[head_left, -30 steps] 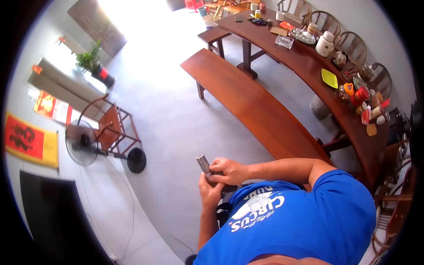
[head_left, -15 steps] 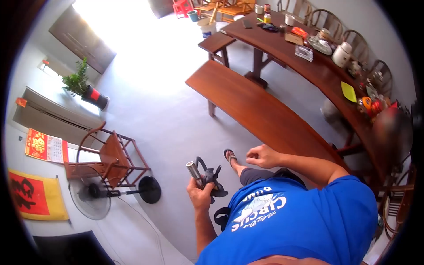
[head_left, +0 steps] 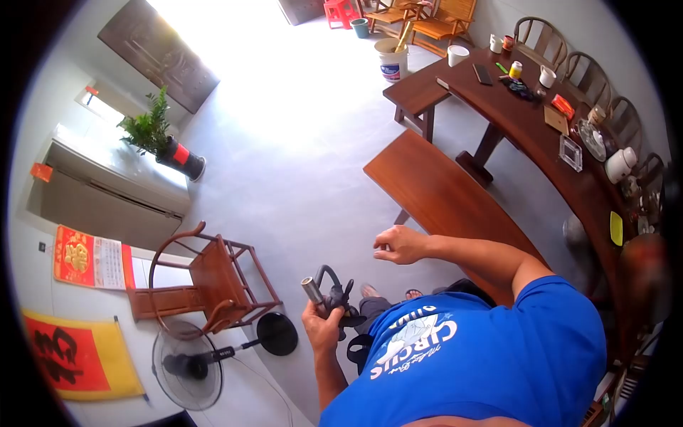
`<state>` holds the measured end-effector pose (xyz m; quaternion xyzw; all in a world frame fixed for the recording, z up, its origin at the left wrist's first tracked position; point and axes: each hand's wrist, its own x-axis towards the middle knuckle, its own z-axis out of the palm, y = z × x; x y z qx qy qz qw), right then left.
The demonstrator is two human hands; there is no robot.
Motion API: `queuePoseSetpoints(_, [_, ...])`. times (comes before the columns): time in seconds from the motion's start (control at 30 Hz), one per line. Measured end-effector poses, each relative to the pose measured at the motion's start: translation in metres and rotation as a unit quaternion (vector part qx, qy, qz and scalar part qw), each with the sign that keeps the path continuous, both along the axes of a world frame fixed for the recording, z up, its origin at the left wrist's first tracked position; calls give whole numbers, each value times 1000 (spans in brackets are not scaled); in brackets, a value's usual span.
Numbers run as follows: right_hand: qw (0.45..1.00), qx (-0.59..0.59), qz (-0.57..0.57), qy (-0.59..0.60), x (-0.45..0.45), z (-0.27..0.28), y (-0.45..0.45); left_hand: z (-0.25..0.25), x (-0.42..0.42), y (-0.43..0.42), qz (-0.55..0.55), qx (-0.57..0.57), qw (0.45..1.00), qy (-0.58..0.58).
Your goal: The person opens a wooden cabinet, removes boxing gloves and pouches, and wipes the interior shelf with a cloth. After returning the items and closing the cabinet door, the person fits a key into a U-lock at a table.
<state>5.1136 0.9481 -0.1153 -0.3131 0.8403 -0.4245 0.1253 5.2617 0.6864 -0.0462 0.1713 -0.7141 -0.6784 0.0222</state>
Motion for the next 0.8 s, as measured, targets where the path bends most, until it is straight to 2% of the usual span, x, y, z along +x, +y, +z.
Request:
queuePoseSetpoints(0.07, [1000,-3,21,4,-57,1,-34,-14,-52,-24,23,-12,1000,-6])
queuePoseSetpoints(0.13, [999,4,37,6,-113,-2,-61,-33,-105,-51,47,35,998,-4])
queuePoseSetpoints(0.27, [998,60,-8,-5,-215,-35,-79,-79,-216,-117,54,66,996,8])
queuePoseSetpoints(0.33, [990,133,-45,-23,-260,-47,-67,-66,-269,-134,53,103,993,-4])
queuePoseSetpoints(0.47, [968,188,-150,-66,-330,-76,-24,-47,-387,-170,32,146,989,-15])
queuePoseSetpoints(0.53, [951,176,-246,-70,-346,-89,-2,-32,-444,-181,-2,129,991,-24])
queuePoseSetpoints(0.63, [918,183,-337,-98,-362,-155,42,-29,-535,-185,-25,88,996,-19])
queuePoseSetpoints(0.7, [862,244,-390,-216,-365,-172,58,-37,-593,-184,-17,34,999,-30])
queuePoseSetpoints(0.8, [804,327,-373,-328,-388,-204,80,-48,-682,-174,-12,31,999,-16])
